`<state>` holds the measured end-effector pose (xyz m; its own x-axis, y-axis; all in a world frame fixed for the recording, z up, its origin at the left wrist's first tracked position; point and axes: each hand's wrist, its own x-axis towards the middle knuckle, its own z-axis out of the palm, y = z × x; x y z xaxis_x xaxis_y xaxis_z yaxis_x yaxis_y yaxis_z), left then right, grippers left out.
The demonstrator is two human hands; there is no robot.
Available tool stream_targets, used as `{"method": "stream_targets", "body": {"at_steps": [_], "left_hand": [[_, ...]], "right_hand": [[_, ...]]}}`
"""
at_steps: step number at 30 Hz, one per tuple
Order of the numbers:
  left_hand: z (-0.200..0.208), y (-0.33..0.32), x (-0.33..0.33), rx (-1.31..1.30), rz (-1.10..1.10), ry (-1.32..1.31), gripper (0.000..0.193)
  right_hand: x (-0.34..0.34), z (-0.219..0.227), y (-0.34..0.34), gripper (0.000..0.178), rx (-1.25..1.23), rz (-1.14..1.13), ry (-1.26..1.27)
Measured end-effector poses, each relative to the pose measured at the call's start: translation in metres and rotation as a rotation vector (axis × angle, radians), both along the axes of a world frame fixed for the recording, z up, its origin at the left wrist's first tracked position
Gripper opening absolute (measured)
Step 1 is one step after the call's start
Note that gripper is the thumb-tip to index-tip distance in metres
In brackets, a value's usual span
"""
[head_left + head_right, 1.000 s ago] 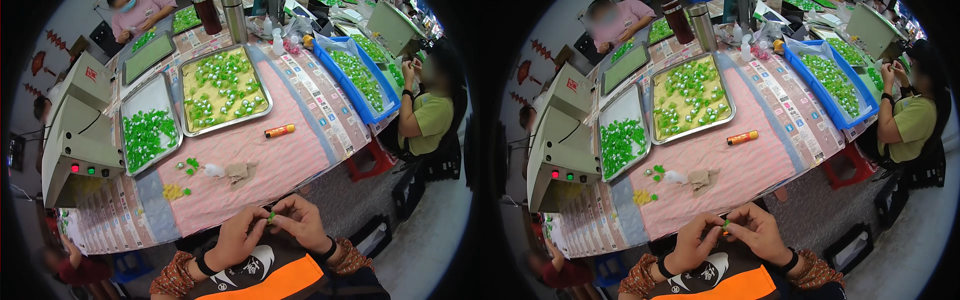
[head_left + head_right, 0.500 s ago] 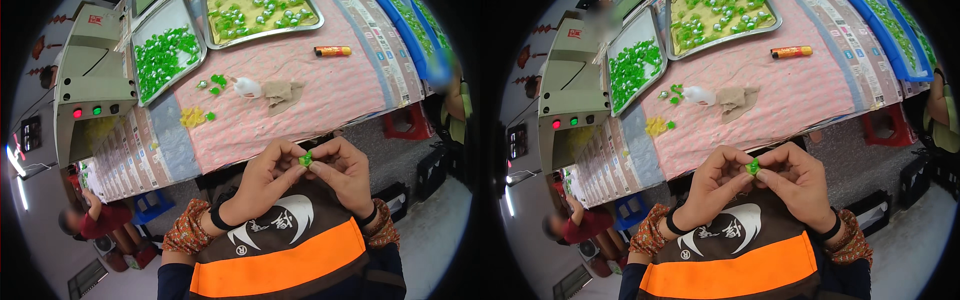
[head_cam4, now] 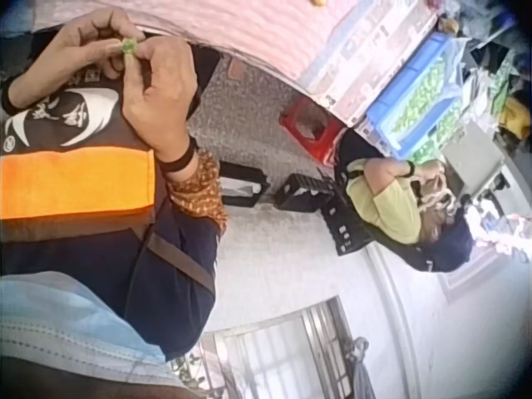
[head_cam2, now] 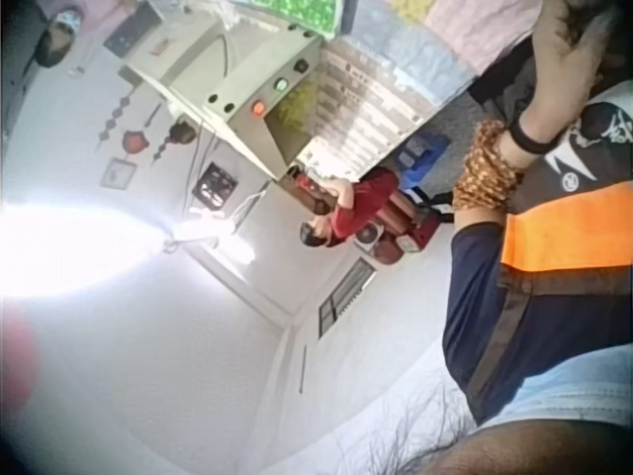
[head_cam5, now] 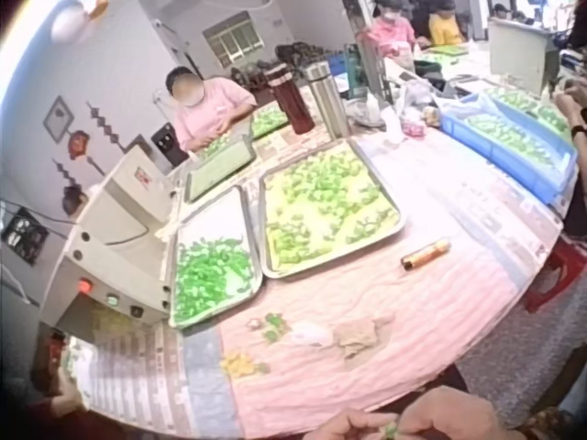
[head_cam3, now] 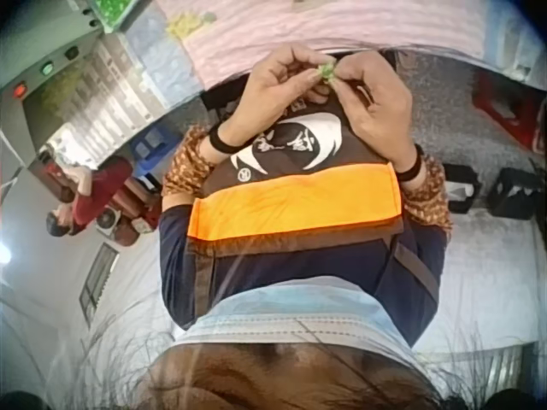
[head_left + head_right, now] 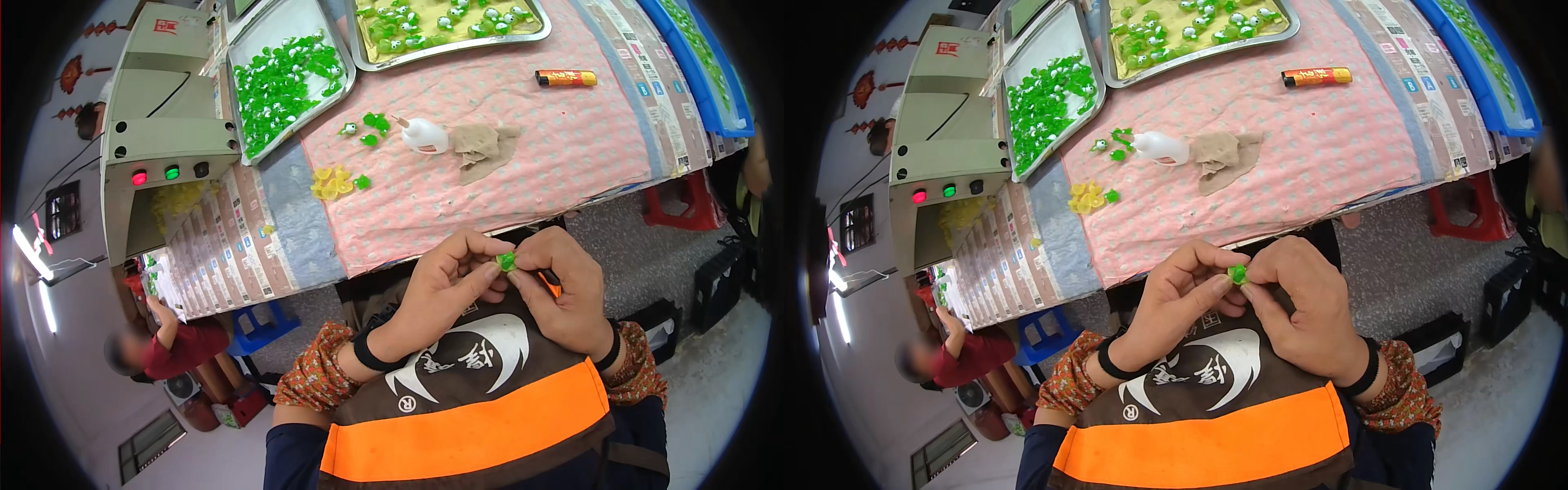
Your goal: Apply adhesive to small plastic components and assemble them.
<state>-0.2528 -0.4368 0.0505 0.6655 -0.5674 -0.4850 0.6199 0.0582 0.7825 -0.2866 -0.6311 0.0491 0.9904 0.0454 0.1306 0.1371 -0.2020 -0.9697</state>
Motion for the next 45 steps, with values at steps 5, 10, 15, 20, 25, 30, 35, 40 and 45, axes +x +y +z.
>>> {"method": "stream_targets", "body": {"at_steps": [5,10,15,20,25,30,35,40,45], "left_hand": [[0.001,0.000,0.001,0.015,0.004,0.035,0.025],[-0.002,-0.004,-0.005,0.078,0.058,-0.071,0.024],[-0.004,-0.005,-0.008,0.097,0.065,-0.100,0.024],[-0.005,-0.006,-0.008,0.115,0.062,-0.118,0.024],[-0.006,-0.007,-0.006,0.143,0.052,-0.093,0.023],[-0.007,-0.007,-0.005,0.127,0.053,-0.042,0.023],[-0.008,-0.008,-0.004,0.108,0.061,-0.003,0.023],[-0.005,-0.008,-0.007,0.160,0.062,-0.102,0.022],[-0.004,-0.012,-0.009,0.226,0.083,-0.207,0.020]], "right_hand": [[0.003,0.000,0.001,0.019,-0.056,-0.001,-0.089],[0.003,-0.003,0.001,0.021,-0.081,0.007,-0.124],[0.002,-0.006,0.002,0.019,-0.048,-0.004,-0.108],[0.001,-0.008,0.001,0.016,-0.013,-0.012,-0.061],[0.001,-0.011,0.002,0.015,0.024,-0.031,-0.032],[0.001,-0.010,0.000,0.014,0.030,-0.027,-0.009],[0.001,-0.011,0.000,0.013,0.036,-0.021,-0.001],[0.002,-0.012,0.001,0.013,0.045,-0.035,0.011],[0.001,-0.015,-0.001,0.013,0.045,-0.033,0.005]]}}
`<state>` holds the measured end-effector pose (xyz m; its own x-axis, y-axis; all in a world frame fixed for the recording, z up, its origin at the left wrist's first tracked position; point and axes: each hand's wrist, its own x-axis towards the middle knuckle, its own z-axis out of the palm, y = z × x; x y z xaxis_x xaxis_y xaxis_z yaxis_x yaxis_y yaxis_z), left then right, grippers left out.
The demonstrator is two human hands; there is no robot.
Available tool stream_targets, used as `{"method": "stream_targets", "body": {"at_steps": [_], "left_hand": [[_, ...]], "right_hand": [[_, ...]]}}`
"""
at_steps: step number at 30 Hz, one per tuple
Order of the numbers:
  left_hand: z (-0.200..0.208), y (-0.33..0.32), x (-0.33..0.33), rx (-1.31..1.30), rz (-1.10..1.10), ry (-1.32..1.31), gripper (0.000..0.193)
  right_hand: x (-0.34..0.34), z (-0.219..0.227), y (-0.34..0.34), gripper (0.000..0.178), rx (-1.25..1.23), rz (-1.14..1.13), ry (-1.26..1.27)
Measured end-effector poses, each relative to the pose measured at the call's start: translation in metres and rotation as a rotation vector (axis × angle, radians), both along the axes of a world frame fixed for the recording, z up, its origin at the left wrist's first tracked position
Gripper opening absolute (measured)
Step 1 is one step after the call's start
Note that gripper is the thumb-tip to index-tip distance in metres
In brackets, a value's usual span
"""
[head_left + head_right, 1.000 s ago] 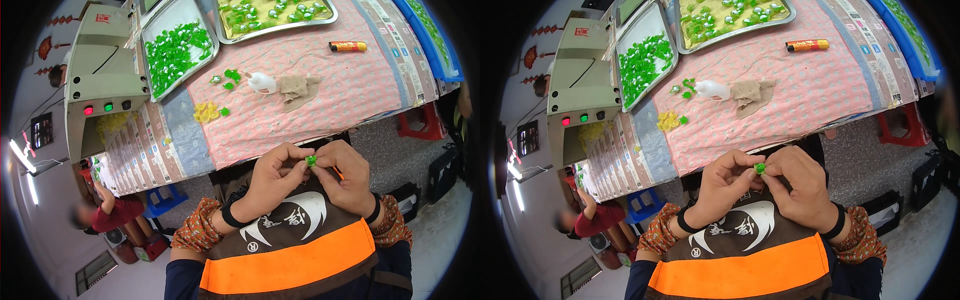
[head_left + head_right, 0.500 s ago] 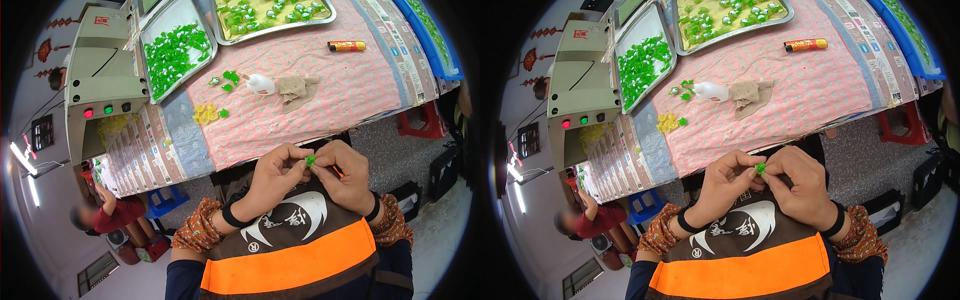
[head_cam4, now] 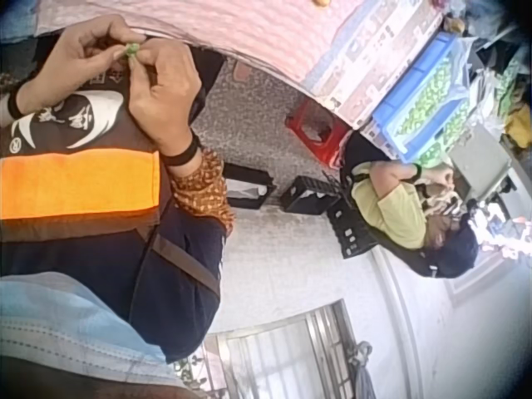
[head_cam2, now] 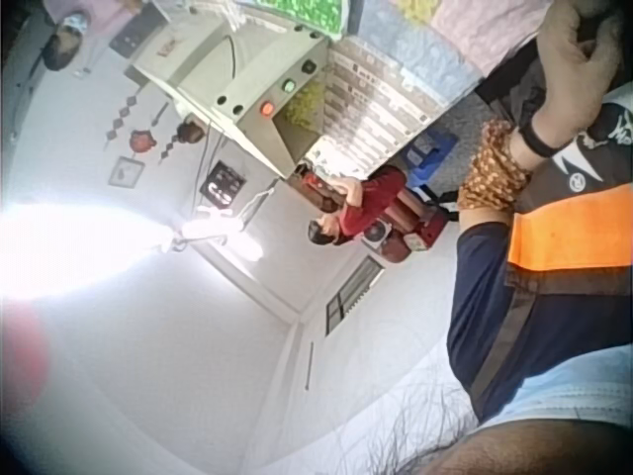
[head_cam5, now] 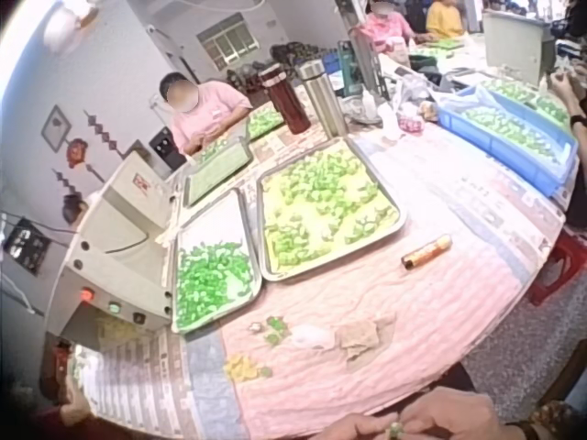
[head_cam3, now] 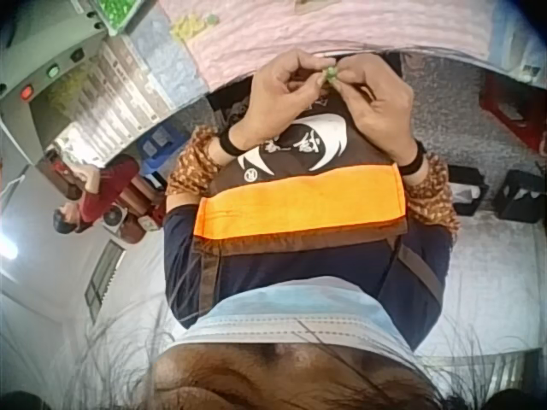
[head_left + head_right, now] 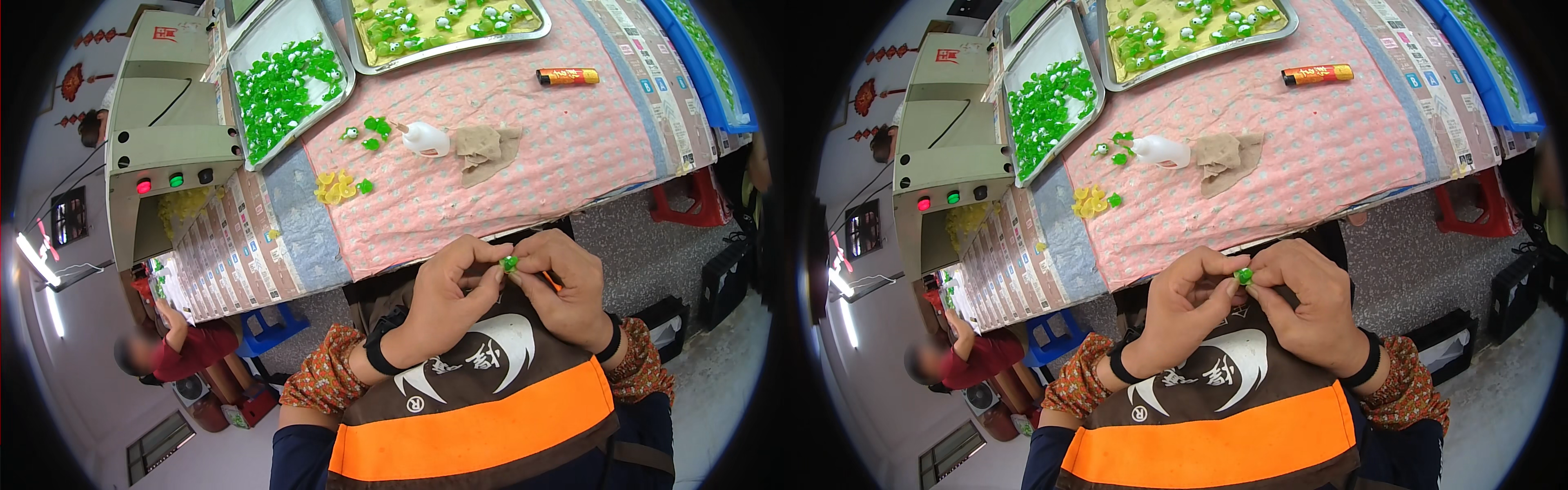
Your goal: Apply adhesive to small plastic components and assemble them.
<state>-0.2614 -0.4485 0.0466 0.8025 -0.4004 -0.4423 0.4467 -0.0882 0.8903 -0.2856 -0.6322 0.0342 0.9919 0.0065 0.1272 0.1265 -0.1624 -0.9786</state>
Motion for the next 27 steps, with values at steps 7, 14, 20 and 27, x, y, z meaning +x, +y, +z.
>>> {"method": "stream_targets", "body": {"at_steps": [7,14,20,27], "left_hand": [[0.0021,-0.0011,0.0006,0.078,-0.028,-0.138,0.022],[0.0016,-0.0005,0.0013,0.084,-0.048,-0.184,0.026],[0.0025,0.0006,0.0017,0.087,-0.055,-0.219,0.026],[0.0057,-0.0010,0.0034,0.143,-0.081,-0.242,0.026]], "right_hand": [[0.0016,0.0007,-0.0008,0.015,-0.033,0.001,-0.040],[0.0004,0.0004,-0.0009,0.017,-0.026,-0.004,-0.023],[0.0005,0.0009,-0.0008,0.018,-0.042,0.009,-0.031],[0.0006,-0.0039,-0.0004,0.018,-0.025,0.000,-0.035]]}}
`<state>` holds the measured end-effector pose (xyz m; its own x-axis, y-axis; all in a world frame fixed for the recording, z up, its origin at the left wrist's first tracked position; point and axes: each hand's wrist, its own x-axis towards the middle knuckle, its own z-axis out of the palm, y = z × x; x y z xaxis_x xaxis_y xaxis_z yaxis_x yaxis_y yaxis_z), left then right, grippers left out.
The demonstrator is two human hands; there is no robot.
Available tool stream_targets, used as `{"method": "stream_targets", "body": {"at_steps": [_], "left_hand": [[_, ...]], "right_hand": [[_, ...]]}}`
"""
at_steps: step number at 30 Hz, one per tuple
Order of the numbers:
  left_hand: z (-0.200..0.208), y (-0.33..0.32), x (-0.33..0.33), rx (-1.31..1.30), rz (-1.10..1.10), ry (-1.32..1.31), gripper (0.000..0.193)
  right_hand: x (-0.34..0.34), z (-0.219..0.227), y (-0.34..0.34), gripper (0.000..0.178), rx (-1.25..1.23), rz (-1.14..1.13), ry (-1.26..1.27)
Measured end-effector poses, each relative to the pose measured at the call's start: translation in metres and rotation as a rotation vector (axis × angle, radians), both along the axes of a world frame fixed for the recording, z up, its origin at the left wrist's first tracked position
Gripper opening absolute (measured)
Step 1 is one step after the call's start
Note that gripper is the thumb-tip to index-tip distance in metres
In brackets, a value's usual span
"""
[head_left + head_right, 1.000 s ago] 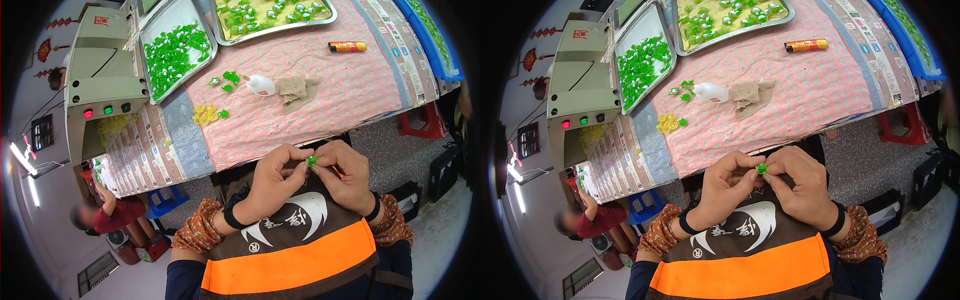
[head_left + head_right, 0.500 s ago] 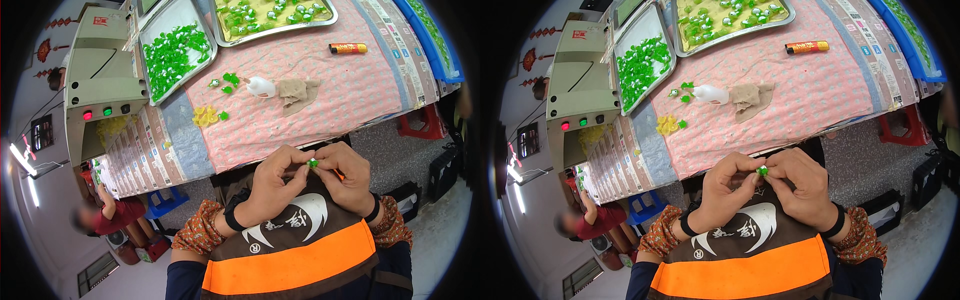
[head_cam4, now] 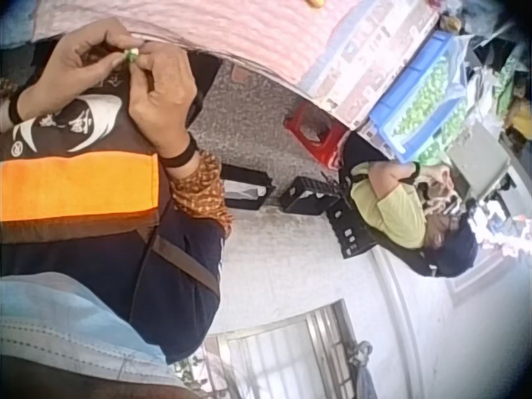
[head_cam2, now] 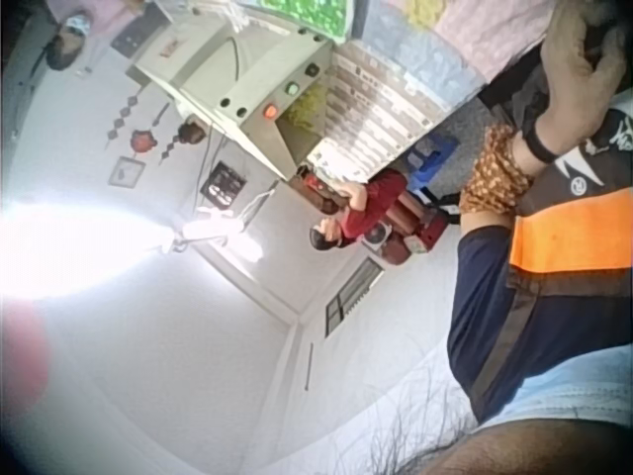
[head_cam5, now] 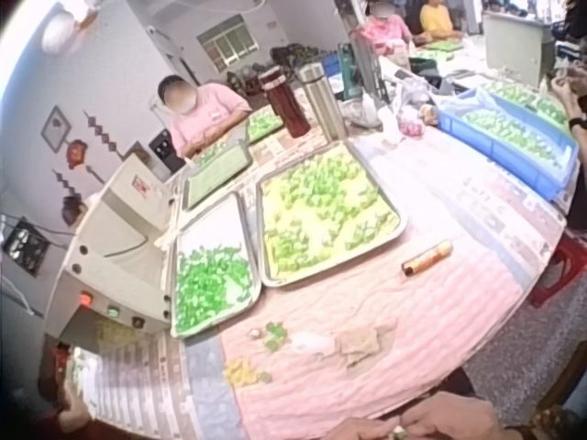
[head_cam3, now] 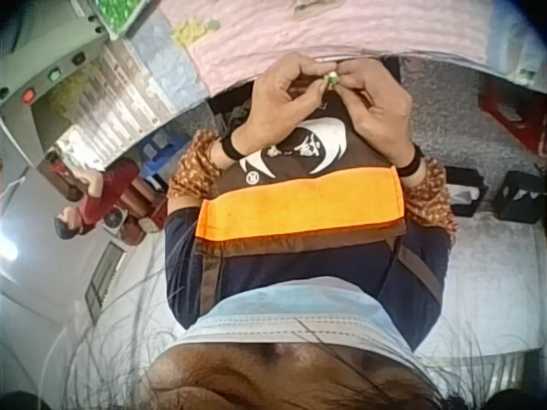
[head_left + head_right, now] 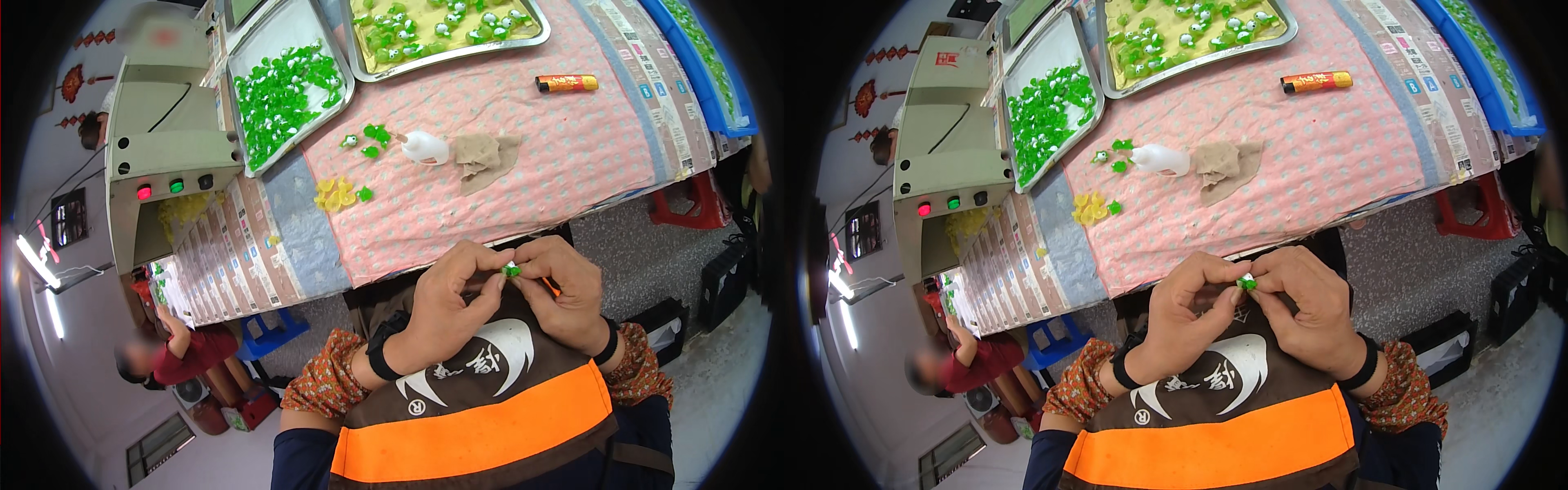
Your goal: Apply adhesive to small plastic components and assemble them.
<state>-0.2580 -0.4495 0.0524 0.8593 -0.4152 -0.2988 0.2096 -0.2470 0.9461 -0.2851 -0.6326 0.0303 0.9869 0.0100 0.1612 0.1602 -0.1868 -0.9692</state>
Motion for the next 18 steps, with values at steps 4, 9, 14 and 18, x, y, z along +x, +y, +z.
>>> {"method": "stream_targets", "body": {"at_steps": [4,9,14,18], "left_hand": [[0.003,-0.006,0.004,0.077,0.002,-0.030,0.023],[0.011,-0.009,0.008,0.154,-0.099,-0.188,0.023],[0.010,-0.012,0.005,-0.098,-0.054,0.146,0.036],[0.008,-0.005,0.008,-0.077,-0.087,0.079,0.023]], "right_hand": [[-0.005,0.002,0.001,0.017,0.162,-0.061,0.172],[0.000,0.018,-0.015,0.020,-0.002,0.000,0.097],[0.006,0.034,-0.053,0.014,0.219,-0.041,0.214],[0.043,0.066,-0.139,0.009,-0.185,-0.385,0.029]]}}
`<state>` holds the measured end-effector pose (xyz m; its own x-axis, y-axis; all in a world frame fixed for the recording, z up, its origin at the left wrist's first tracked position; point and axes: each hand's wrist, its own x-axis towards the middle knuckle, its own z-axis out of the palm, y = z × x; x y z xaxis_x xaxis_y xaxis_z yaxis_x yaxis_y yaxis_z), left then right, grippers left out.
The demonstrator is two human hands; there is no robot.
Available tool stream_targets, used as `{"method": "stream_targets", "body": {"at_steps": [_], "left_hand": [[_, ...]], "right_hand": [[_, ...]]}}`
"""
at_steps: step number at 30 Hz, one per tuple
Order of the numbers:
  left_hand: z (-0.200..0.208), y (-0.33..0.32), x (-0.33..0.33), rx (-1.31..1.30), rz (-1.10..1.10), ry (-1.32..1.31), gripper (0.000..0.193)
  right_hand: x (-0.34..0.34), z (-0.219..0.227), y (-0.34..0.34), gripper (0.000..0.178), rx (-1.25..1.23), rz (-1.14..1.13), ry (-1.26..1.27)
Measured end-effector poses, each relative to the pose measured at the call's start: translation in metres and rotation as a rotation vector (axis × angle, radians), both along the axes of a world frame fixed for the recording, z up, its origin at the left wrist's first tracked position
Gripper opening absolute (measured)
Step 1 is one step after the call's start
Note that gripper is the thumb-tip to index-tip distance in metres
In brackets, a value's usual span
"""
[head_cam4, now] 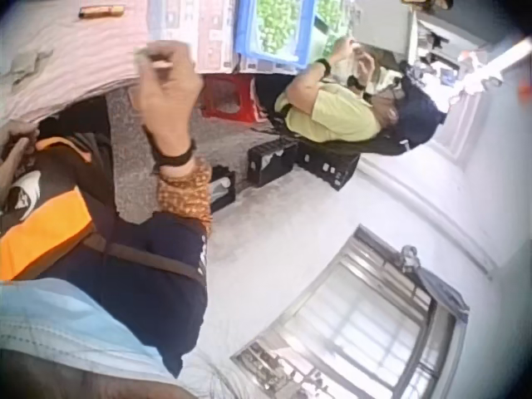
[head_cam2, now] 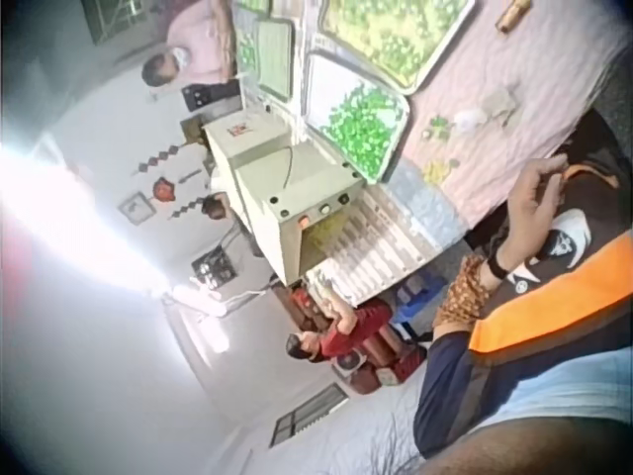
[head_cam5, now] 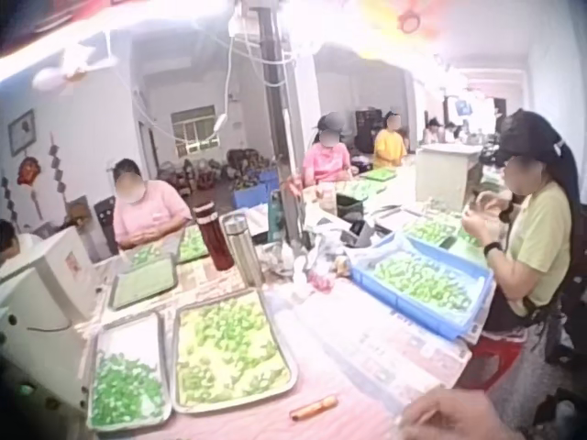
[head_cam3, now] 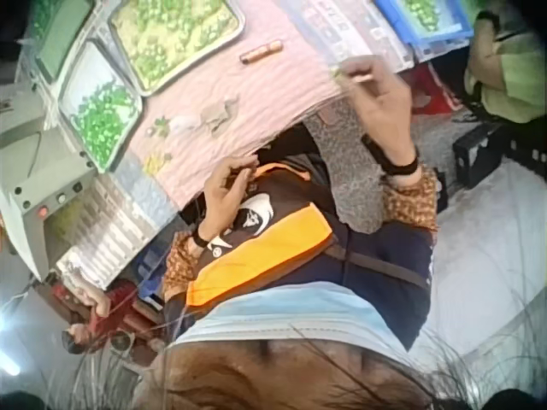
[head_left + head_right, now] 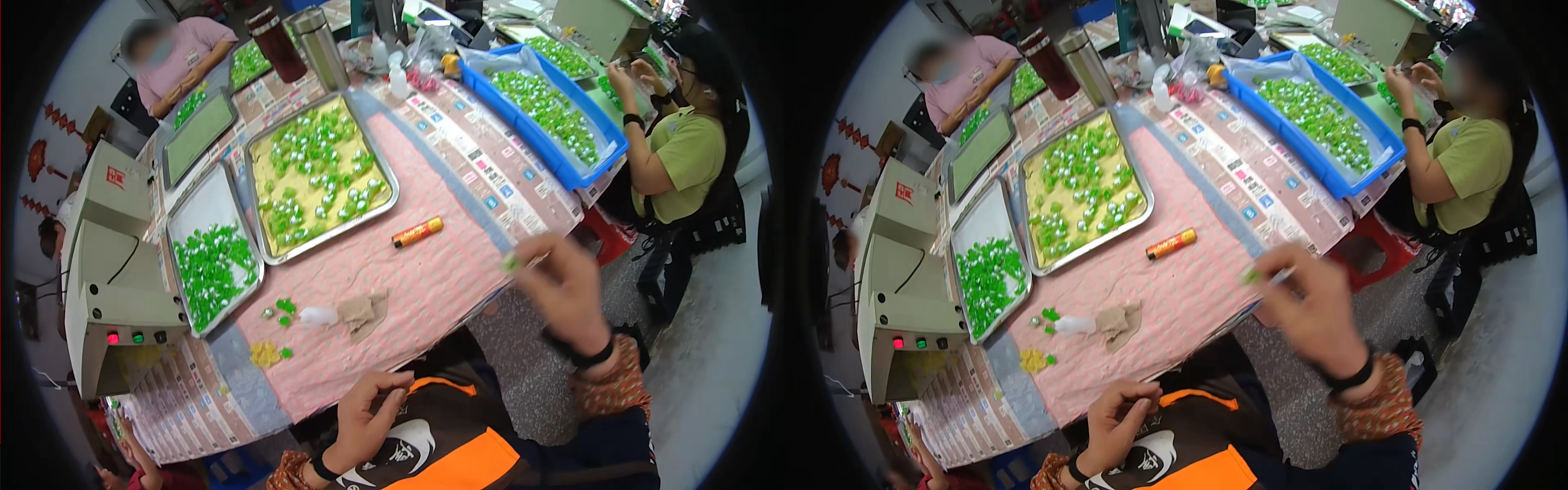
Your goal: Apply adhesive to small plastic components and assemble them.
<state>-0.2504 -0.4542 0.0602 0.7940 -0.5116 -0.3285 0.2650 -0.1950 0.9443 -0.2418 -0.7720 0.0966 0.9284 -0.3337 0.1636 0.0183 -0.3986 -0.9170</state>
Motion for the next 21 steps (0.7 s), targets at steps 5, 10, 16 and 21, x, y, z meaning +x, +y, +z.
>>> {"method": "stream_targets", "body": {"at_steps": [5,10,16,21], "left_hand": [[0.003,-0.002,0.001,0.058,-0.006,0.019,0.021],[0.014,-0.007,0.006,0.131,0.013,0.006,0.020],[0.005,-0.008,0.000,0.070,0.143,0.045,0.018],[0.008,-0.009,0.004,0.108,0.114,0.017,0.018]], "right_hand": [[0.061,0.011,-0.154,0.008,-0.681,-0.336,-0.173],[0.103,-0.031,-0.259,0.008,-0.899,-0.311,0.284],[0.146,-0.048,-0.292,0.009,-0.881,-0.199,0.353],[0.164,-0.050,-0.290,0.016,-0.989,-0.100,0.467]]}}
